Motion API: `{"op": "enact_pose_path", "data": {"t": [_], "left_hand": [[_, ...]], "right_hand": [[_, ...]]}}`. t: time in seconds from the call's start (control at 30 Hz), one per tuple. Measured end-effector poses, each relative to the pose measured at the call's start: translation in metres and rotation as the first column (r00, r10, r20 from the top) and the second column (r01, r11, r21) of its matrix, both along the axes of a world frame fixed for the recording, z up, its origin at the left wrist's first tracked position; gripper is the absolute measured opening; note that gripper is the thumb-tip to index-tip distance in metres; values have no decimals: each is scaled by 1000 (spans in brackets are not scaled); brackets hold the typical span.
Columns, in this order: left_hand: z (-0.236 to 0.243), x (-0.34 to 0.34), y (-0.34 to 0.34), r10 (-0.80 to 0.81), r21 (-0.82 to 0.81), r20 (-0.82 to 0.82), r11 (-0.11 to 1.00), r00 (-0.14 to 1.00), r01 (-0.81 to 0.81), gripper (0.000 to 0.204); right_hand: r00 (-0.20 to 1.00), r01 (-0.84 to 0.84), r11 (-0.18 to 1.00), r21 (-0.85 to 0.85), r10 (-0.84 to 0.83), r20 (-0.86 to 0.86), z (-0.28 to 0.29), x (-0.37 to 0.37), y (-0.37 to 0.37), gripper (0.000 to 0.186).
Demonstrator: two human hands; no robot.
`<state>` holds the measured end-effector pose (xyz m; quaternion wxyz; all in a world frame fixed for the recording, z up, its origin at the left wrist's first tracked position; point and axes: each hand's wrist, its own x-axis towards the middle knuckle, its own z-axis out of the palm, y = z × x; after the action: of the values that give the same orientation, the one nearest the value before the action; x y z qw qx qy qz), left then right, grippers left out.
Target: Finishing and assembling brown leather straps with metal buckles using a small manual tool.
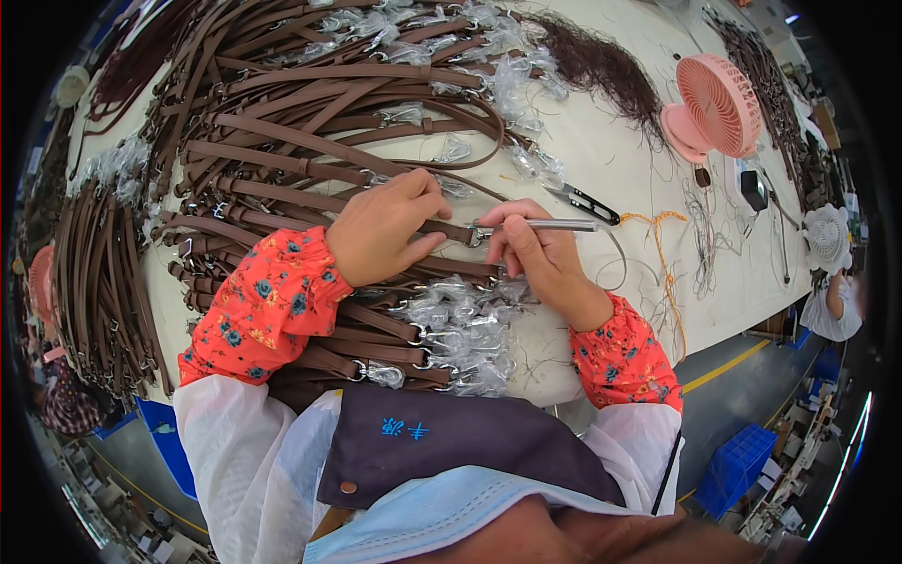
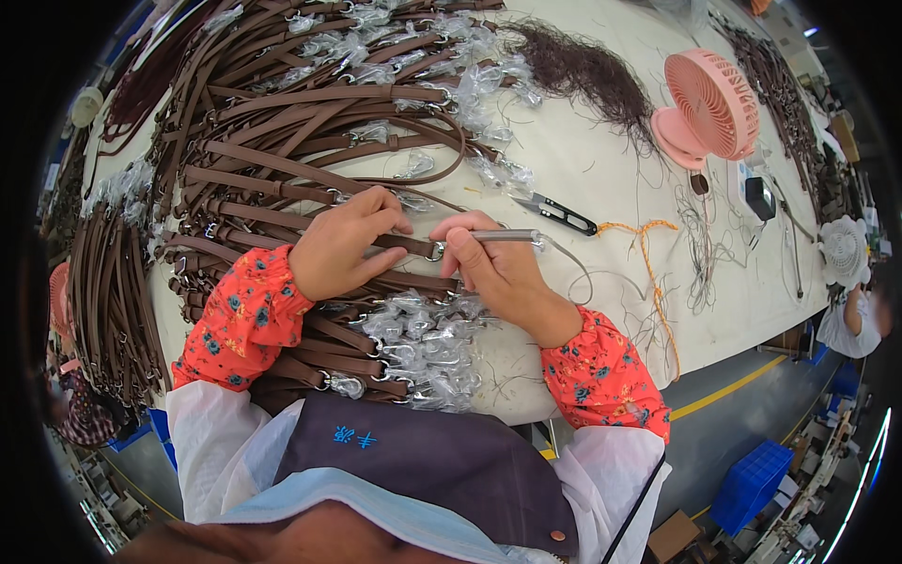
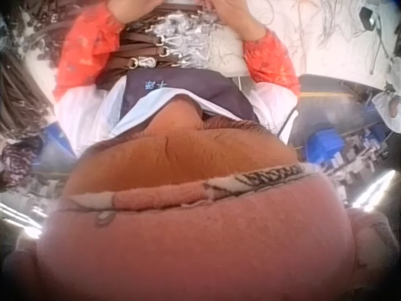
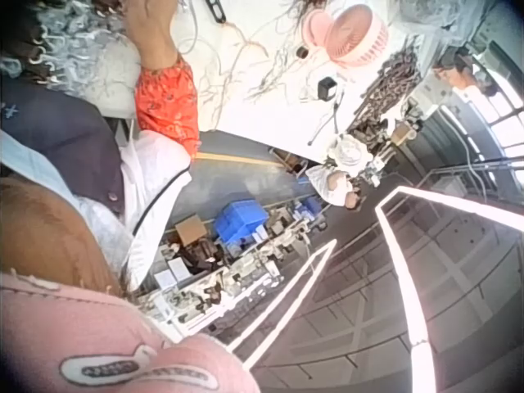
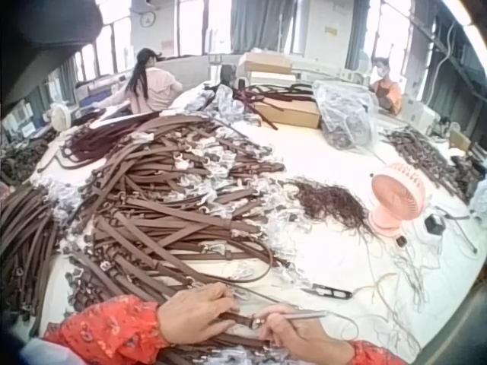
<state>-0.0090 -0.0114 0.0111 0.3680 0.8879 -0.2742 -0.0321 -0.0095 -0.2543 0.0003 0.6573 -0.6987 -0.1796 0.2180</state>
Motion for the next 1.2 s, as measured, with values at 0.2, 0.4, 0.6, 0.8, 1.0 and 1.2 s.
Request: {"op": "enact_pose_path", "data": {"t": [0.2,0.4,0.6,0.8,1.0,1.2], "left_hand": [[-2,5,1,-114,104,198,990,973,95,18],[-5,-1,-1,-85,218,250,975,964,30,19],[3,0,-2,-22,43,-32,999,999,23,22],[-3,-4,-6,-46,91,35,995,998,42,29],[-3,-3,-8,-29,78,2,997,1000,28,28],[-1,7,-7,-37,37,-224,998,974,47,25]], "right_hand": [[996,48,990,130,-58,68,-5,-1,-1,34],[995,38,984,173,-54,86,-4,-1,0,33],[997,55,984,167,-64,51,-5,0,0,33],[994,60,982,181,-75,78,-3,2,2,35],[994,46,979,198,-64,83,-2,3,2,34],[994,36,968,250,-61,93,-6,2,2,34]]}}
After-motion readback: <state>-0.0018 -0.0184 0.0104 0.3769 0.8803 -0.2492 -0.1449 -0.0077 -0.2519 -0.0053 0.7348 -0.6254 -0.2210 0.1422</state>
